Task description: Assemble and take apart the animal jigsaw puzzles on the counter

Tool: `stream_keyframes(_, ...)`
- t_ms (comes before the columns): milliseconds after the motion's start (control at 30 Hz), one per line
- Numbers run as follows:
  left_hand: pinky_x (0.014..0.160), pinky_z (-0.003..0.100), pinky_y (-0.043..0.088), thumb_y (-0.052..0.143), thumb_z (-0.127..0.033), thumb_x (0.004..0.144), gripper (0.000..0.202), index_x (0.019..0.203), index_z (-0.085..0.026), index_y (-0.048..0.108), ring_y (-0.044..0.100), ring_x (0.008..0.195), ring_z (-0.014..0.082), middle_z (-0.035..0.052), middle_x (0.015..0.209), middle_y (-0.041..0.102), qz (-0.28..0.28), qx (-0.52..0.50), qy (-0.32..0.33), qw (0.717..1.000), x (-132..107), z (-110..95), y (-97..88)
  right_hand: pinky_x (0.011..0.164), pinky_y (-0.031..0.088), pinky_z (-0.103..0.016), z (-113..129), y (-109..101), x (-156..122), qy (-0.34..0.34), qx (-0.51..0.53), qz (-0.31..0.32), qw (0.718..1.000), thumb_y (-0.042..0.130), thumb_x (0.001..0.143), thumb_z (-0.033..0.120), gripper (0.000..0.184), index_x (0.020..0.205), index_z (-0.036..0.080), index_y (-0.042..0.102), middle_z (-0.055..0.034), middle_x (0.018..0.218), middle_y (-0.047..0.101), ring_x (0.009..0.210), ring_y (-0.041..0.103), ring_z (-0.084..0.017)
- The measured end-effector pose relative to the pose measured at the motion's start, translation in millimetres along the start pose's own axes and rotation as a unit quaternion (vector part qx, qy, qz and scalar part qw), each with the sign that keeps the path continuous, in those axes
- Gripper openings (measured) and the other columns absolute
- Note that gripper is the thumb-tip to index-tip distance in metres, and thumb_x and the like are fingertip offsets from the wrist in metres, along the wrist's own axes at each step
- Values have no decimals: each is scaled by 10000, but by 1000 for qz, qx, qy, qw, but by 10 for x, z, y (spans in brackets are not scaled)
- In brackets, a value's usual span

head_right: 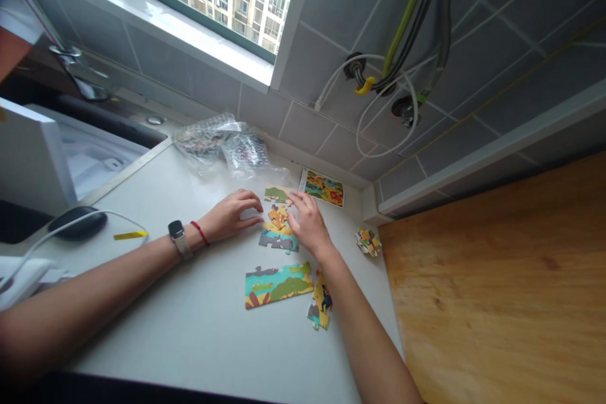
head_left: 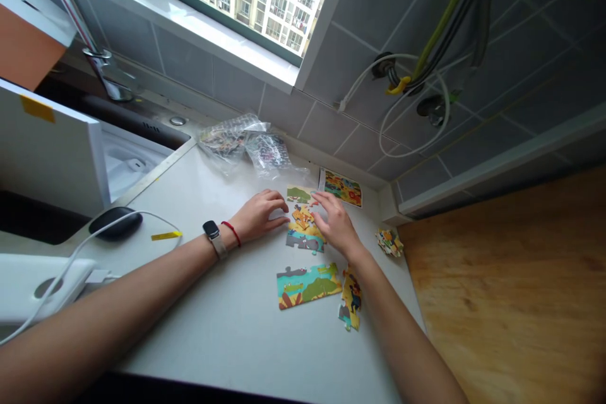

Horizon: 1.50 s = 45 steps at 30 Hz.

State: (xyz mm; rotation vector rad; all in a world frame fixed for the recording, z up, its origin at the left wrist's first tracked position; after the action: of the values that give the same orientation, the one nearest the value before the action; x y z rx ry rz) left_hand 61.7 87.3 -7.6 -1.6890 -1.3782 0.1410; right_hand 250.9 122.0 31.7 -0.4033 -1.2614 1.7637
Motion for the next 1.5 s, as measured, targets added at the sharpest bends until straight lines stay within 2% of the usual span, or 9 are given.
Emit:
stream_keyframes(100,979,440,506,697,-471,964,267,1086,-235,724,627,1138,292,91,1137,721,39,11,24,999,-25,-46,66,1106,522,-509,-46,155,-206,64,-17,11,998,737,913,331,439,1336,218,704,-133,1304,688,1223,632,-319)
stream_keyframes(167,1022,472,486,729,-578,912,394,1140,-257,715,601,1226,322,91,1208,712,65,23,32,997,-43,-74,100,1089,524,-511,-56,233,-285,81,-19,5,997,757,902,354,404,1282,219,733,-127,1284,695,1200,627,-321)
stream_keyframes(300,1090,539,451,758,-727,797,735,1347,-258,623,545,1344,370,140,1409,621,84,33,24,996,-54,-92,114,1103,506,-480,-58,269,-301,66,20,-37,997,714,935,291,281,1205,233,768,-111,1287,710,1213,619,-291)
stream_keyframes(400,1116,548,442,765,-744,775,841,1427,-252,564,511,1397,385,160,1477,578,87,30,16,996,-51,-80,113,1122,494,-484,-55,284,-280,29,55,-34,997,702,947,273,267,1202,238,773,-104,1305,724,1251,613,-284)
stream_keyframes(500,1146,556,422,766,-733,785,831,1447,-273,563,475,1442,397,146,1490,584,102,26,16,994,-52,-69,131,1140,483,-511,-55,313,-291,0,68,-24,997,663,980,269,269,1227,266,769,-84,1333,728,1292,599,-285)
stream_keyframes(700,1170,574,405,787,-687,797,641,1317,-322,703,430,1486,406,99,1530,569,122,35,20,992,-55,-68,146,1173,476,-507,-12,390,-351,-43,49,-23,998,556,1037,234,333,1314,289,733,-82,1437,664,1373,565,-270)
stream_keyframes(900,1160,574,412,801,-685,782,598,1255,-323,743,430,1489,413,87,1530,580,129,34,28,991,-46,-98,137,1182,473,-476,-45,355,-354,-5,73,-50,996,579,1015,215,334,1330,244,685,-120,1463,623,1372,574,-265)
stream_keyframes(1133,1165,583,399,794,-656,812,550,1239,-312,743,407,1507,417,83,1554,564,138,38,32,989,-47,-115,139,1069,546,-482,8,286,-352,-24,68,-74,995,610,990,201,172,1054,244,763,-111,1228,724,1206,643,-277)
stream_keyframes(1500,1158,580,393,765,-667,834,533,1252,-336,742,422,1499,406,74,1561,561,133,41,41,989,-62,-123,139,1097,537,-529,55,267,-381,-53,21,-74,996,646,950,213,211,1061,269,816,-96,1264,742,1258,628,-301)
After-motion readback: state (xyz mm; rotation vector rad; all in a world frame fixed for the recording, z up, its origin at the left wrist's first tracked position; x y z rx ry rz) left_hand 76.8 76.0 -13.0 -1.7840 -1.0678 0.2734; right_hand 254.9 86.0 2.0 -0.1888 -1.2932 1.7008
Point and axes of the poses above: each hand's wrist, its own x-axis towards the middle knuckle, its own y-axis out of the palm, z = x × y, the point moved 7 cm from there along x, towards the middle knuckle
